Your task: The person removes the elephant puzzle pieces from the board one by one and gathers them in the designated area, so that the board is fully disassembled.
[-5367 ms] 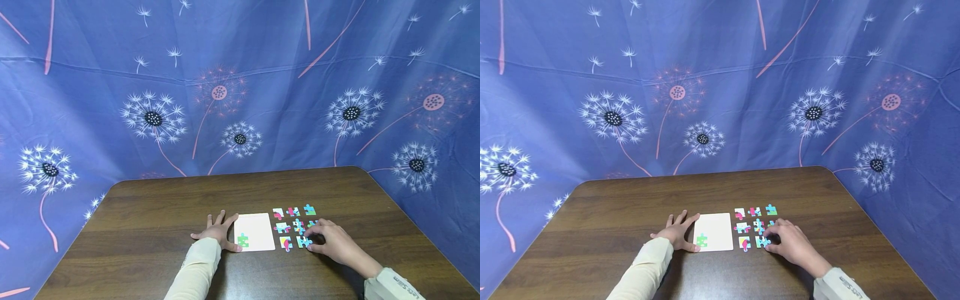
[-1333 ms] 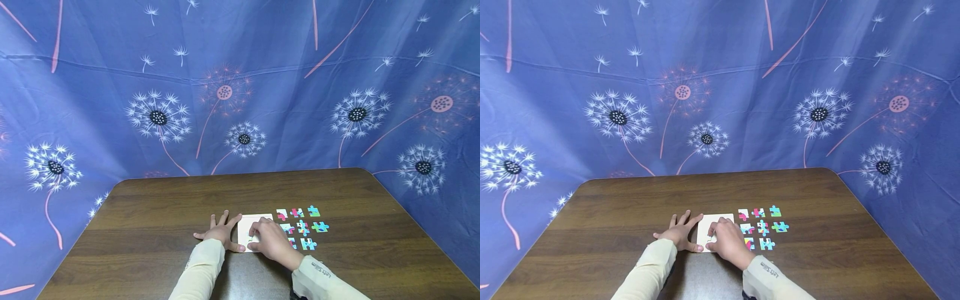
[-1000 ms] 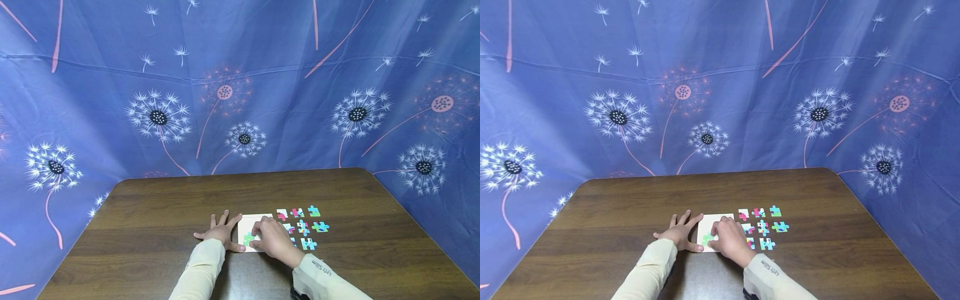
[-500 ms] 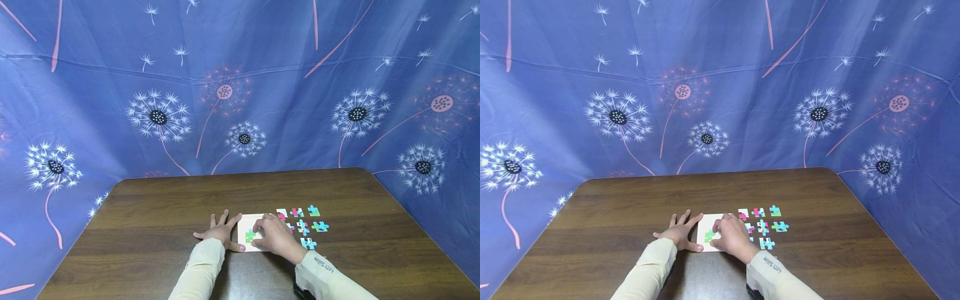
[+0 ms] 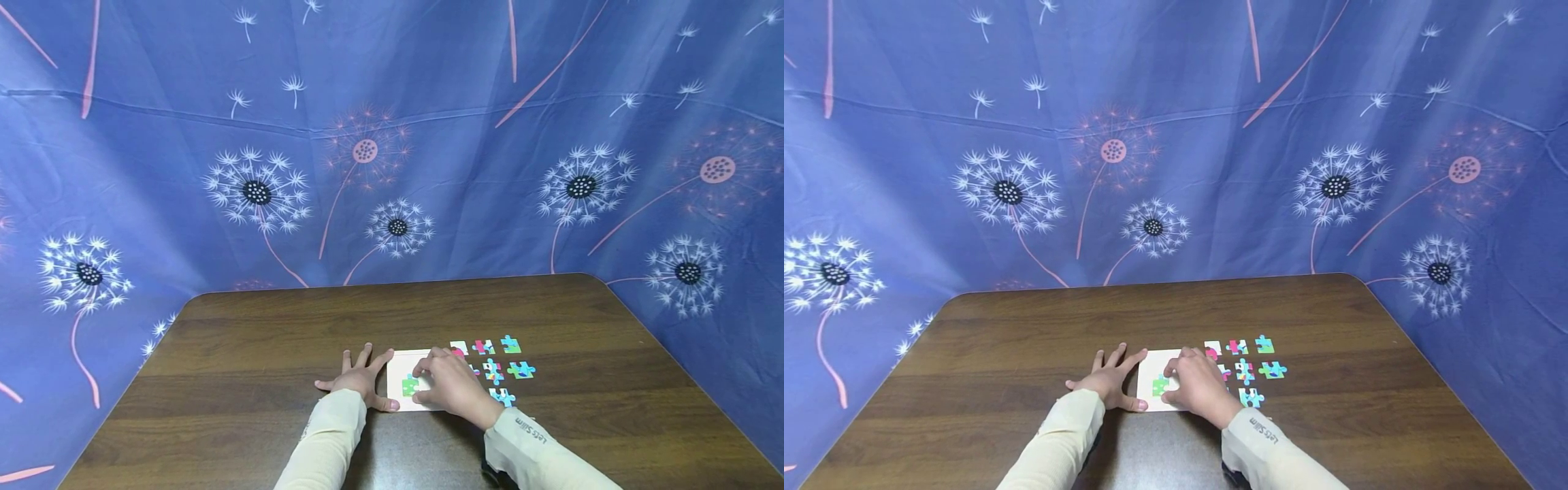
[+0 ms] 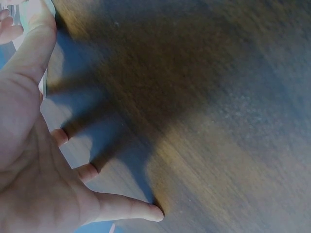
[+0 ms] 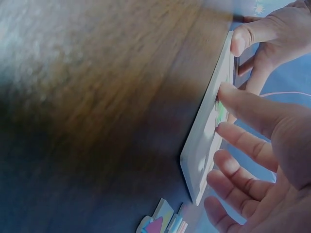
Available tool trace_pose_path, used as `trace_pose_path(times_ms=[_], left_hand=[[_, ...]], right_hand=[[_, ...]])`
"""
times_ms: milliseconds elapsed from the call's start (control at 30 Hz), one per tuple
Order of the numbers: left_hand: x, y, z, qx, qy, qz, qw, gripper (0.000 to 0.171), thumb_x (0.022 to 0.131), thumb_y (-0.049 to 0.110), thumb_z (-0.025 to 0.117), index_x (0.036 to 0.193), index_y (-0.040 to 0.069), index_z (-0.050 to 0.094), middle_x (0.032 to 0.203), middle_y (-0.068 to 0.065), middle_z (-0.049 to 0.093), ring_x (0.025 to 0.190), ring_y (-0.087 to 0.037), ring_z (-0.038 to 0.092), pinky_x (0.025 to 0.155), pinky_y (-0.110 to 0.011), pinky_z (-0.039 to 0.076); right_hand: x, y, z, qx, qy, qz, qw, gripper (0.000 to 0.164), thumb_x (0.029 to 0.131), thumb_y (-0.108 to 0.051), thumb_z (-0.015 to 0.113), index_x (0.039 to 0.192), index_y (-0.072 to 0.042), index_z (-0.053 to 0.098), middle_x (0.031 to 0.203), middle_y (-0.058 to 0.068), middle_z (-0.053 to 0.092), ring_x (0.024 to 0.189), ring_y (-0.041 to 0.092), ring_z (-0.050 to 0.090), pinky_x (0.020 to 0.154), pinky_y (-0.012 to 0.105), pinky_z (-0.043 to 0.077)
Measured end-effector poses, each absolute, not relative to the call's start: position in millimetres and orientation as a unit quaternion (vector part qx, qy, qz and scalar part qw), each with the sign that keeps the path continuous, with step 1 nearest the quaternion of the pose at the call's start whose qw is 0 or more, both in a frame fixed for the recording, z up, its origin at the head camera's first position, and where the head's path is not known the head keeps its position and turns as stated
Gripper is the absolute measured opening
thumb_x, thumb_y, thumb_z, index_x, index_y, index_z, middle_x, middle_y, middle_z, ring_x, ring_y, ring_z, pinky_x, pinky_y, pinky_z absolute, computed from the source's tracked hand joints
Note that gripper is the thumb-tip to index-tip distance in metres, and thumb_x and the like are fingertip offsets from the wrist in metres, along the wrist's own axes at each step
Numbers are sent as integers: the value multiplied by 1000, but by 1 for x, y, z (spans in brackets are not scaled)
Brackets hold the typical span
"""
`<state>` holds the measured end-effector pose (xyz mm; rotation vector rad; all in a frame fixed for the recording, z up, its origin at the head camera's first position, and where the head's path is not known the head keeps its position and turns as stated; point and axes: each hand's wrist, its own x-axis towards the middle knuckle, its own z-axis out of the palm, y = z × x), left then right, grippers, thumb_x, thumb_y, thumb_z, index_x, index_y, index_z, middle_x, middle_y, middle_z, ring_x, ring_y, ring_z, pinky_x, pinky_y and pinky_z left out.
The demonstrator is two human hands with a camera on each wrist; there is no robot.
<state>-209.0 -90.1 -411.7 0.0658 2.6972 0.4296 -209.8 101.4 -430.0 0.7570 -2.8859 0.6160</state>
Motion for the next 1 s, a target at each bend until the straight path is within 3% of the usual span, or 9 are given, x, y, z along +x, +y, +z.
trace_pose_path(times_ms=[433, 1000], left_hand=[[-210, -91, -414, 25, 966, 161, 199, 99, 76, 48, 86, 158, 37, 32, 169, -3, 17, 154, -43, 6, 92, -91, 19], [-205, -89, -407, 27, 966, 166, 196, 96, 77, 46, 86, 158, 35, 34, 168, -4, 20, 154, -43, 9, 93, -90, 21]], right_hand=[[-211, 103, -431, 261, -942, 202, 63, 27, 68, -21, 94, 88, -12, 77, 81, -3, 58, 75, 14, 51, 66, 33, 45], [-211, 131, -424, 253, -936, 244, 21, 25, 75, -19, 91, 95, -14, 77, 89, -5, 60, 82, 14, 53, 72, 33, 46]])
